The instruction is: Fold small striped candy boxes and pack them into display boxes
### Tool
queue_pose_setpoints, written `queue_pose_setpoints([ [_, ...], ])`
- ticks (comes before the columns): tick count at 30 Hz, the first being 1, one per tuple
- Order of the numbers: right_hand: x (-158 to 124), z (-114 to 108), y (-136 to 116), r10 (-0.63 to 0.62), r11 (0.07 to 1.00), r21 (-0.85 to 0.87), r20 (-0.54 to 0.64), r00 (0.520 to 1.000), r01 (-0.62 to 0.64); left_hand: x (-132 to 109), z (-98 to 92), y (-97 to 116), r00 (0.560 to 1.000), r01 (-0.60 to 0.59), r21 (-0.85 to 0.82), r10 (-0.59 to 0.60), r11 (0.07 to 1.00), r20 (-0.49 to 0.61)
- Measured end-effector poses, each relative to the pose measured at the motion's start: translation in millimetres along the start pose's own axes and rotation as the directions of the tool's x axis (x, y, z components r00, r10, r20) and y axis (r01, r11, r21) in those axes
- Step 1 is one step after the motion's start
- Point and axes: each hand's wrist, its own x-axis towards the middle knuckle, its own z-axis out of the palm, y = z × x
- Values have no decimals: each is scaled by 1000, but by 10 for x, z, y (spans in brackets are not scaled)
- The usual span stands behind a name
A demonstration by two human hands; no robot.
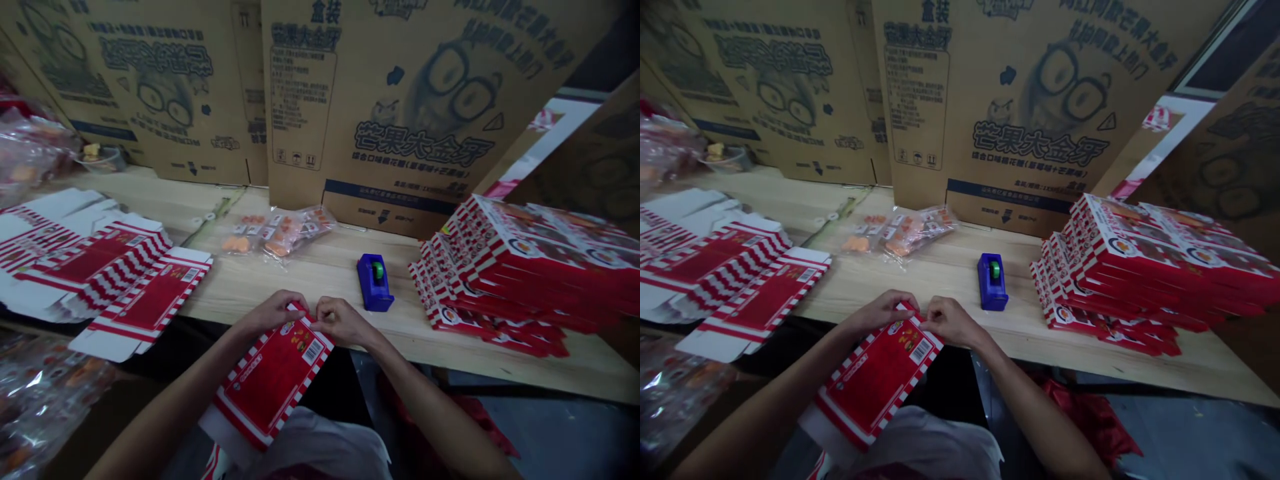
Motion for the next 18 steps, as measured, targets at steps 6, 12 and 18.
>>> queue_pose_setpoints([
  [6, -16, 135, 189, 265, 952, 153, 11, 964, -264, -195, 19, 86, 988, -137, 44, 140, 990, -63],
  [12, 68, 343, 95, 9, 569, 625, 645, 764, -534, -387, -80, 345, 939, -310, -131, 325, 942, 113],
  [18, 944, 132, 14, 183, 845, 519, -58, 982, -127, -786, -363, -180, 599, -219, -381, -184, 898, -779],
])
